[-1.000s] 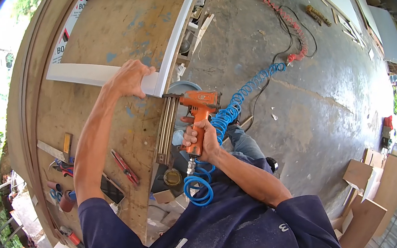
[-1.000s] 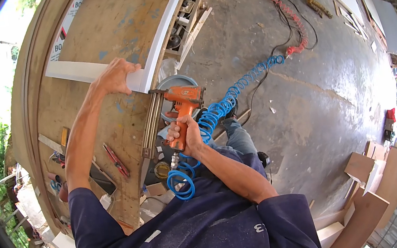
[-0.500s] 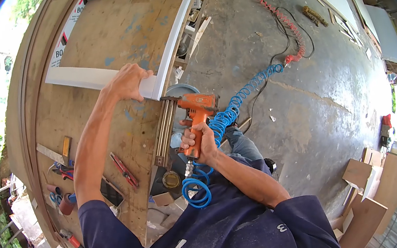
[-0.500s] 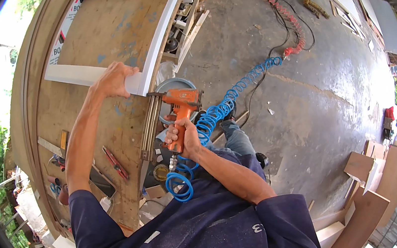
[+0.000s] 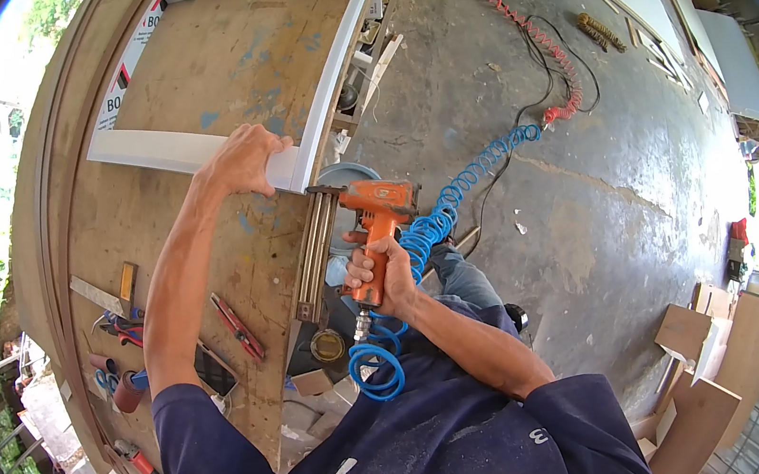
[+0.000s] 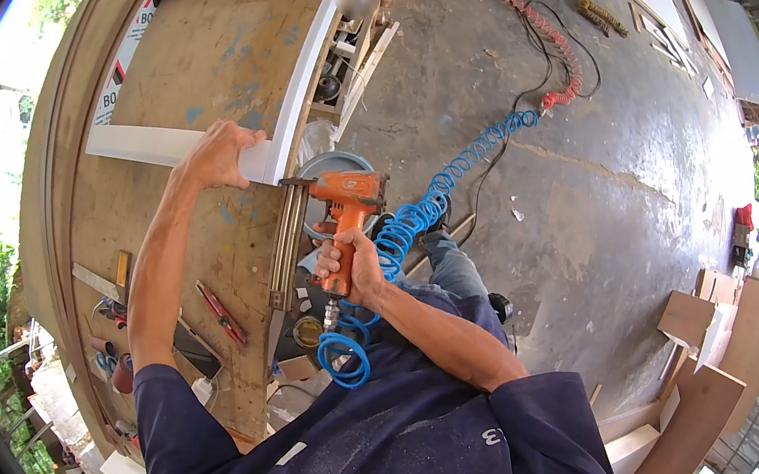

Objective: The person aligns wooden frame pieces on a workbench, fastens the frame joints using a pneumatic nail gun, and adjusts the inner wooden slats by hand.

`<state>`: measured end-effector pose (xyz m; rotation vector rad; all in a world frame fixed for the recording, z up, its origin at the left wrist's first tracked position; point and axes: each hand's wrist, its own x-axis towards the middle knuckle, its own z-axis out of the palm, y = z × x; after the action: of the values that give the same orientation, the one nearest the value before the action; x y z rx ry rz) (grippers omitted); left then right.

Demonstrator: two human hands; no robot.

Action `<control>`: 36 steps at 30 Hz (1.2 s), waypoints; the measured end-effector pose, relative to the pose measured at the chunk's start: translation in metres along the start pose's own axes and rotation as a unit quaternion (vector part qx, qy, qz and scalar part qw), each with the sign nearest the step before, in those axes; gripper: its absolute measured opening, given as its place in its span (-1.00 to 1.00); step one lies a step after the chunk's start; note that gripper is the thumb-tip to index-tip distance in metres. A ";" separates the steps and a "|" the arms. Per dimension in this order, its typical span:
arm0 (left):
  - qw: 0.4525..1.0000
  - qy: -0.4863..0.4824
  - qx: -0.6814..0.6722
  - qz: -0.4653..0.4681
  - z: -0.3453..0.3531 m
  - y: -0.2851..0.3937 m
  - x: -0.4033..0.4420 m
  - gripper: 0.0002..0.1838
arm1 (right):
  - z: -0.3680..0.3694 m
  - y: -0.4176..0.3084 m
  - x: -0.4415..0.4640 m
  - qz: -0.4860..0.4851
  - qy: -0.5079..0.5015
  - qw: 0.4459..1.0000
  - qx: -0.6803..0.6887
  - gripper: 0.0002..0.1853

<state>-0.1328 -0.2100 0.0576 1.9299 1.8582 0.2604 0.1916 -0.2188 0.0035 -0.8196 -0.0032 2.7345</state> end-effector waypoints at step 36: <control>1.000 -0.005 0.016 -0.012 -0.002 0.005 -0.001 -0.23 | 0.005 0.000 -0.005 -0.015 0.002 0.999 -0.034 -0.48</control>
<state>-0.1298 -0.2110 0.0619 1.9252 1.8892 0.2126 0.1930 -0.2198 0.0107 -0.8354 -0.1068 2.7171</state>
